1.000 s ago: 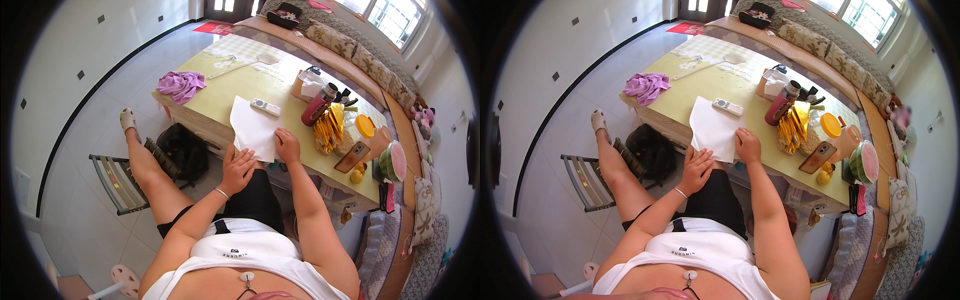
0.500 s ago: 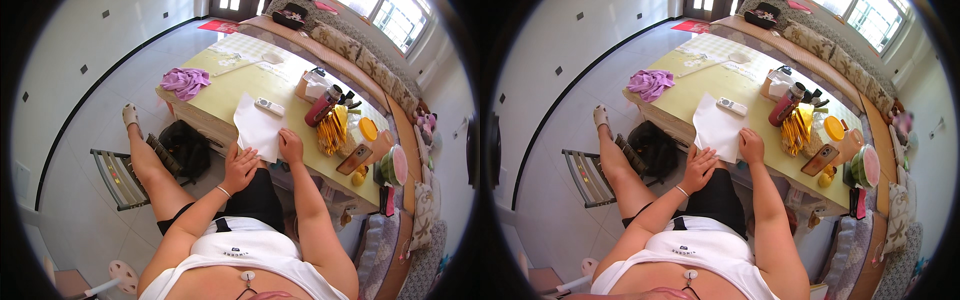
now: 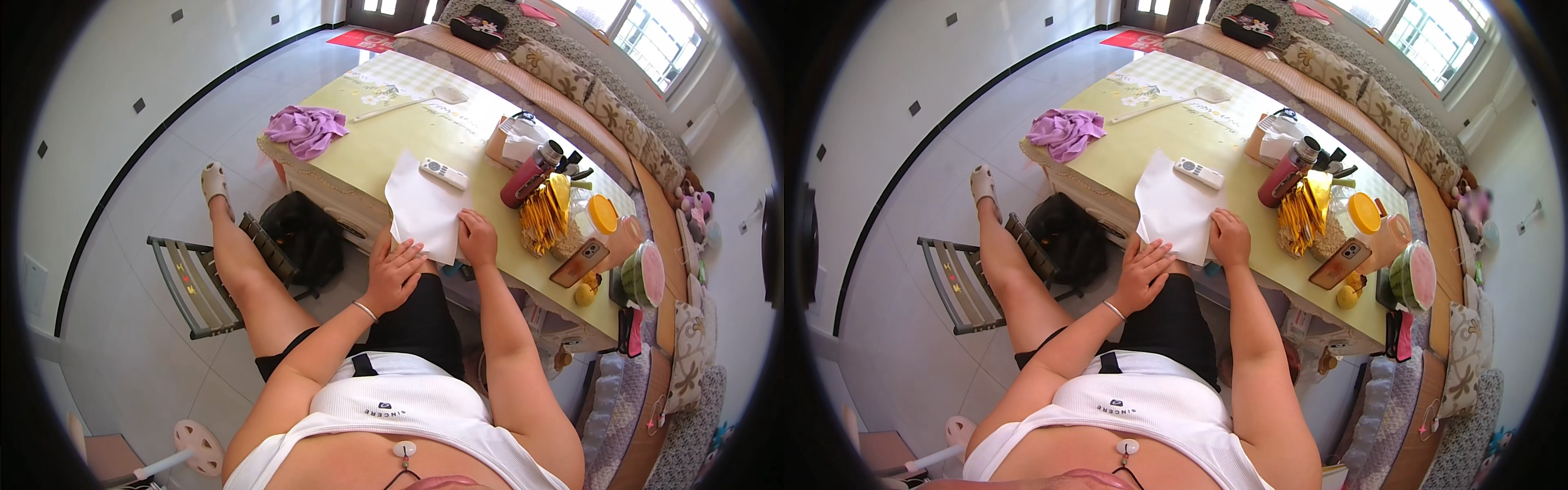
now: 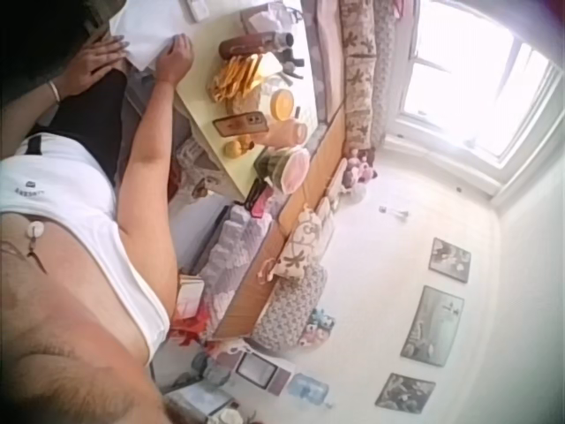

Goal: The person sits at a table and folds a stack of yellow and white paper sheets by hand. They repeatedly fold the sheets in half, press the creases, and stack the finished pieces on the table.

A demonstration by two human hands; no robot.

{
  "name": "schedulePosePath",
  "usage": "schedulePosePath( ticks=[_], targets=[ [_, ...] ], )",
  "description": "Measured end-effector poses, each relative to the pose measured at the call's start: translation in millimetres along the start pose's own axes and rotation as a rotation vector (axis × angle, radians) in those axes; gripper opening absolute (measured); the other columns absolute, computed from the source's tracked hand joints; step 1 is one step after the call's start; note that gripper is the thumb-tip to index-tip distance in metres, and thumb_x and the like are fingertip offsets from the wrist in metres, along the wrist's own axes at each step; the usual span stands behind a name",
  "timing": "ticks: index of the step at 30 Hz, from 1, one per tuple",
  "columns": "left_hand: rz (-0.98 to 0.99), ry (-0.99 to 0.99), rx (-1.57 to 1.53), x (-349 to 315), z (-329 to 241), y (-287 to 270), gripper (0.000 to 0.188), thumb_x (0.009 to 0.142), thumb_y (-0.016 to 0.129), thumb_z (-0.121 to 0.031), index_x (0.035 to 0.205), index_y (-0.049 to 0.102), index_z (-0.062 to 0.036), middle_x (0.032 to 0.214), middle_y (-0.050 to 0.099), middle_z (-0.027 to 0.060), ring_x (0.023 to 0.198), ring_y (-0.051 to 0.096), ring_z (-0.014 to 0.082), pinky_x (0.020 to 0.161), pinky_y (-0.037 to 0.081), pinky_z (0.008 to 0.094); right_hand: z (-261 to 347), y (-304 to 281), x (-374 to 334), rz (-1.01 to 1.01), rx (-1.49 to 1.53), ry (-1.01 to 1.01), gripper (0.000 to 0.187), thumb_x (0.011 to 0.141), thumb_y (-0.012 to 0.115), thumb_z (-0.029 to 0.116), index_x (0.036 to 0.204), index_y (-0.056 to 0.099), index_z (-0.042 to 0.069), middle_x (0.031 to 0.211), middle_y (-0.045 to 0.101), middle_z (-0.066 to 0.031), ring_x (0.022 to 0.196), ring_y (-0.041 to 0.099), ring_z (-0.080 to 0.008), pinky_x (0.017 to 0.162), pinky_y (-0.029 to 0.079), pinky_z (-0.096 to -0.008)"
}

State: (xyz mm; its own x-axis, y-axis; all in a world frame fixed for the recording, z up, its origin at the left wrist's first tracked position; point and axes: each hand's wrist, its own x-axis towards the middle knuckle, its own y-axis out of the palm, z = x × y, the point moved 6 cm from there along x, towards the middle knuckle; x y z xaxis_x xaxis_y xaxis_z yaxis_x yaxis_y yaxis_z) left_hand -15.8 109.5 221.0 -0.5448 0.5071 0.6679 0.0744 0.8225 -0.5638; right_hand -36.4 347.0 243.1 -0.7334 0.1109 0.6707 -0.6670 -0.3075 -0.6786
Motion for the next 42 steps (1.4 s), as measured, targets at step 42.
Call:
schedulePosePath(
  ticks=[42],
  targets=[
    [0.047,-0.027,-0.001,8.1,9.4,-8.1,0.046,0.087,0.067,-0.018,0.131,0.063,-0.0046,0.144,0.056,0.015,0.139,0.047,0.0308,0.116,0.03,0.0477,9.9,-1.5,3.0,0.518,0.315,-0.113,0.049,0.086,0.071,0.032,0.129,0.065,0.009,0.141,0.06,-0.009,0.14,0.046,-0.0335,0.116,0.034,-0.0462]
  ],
)
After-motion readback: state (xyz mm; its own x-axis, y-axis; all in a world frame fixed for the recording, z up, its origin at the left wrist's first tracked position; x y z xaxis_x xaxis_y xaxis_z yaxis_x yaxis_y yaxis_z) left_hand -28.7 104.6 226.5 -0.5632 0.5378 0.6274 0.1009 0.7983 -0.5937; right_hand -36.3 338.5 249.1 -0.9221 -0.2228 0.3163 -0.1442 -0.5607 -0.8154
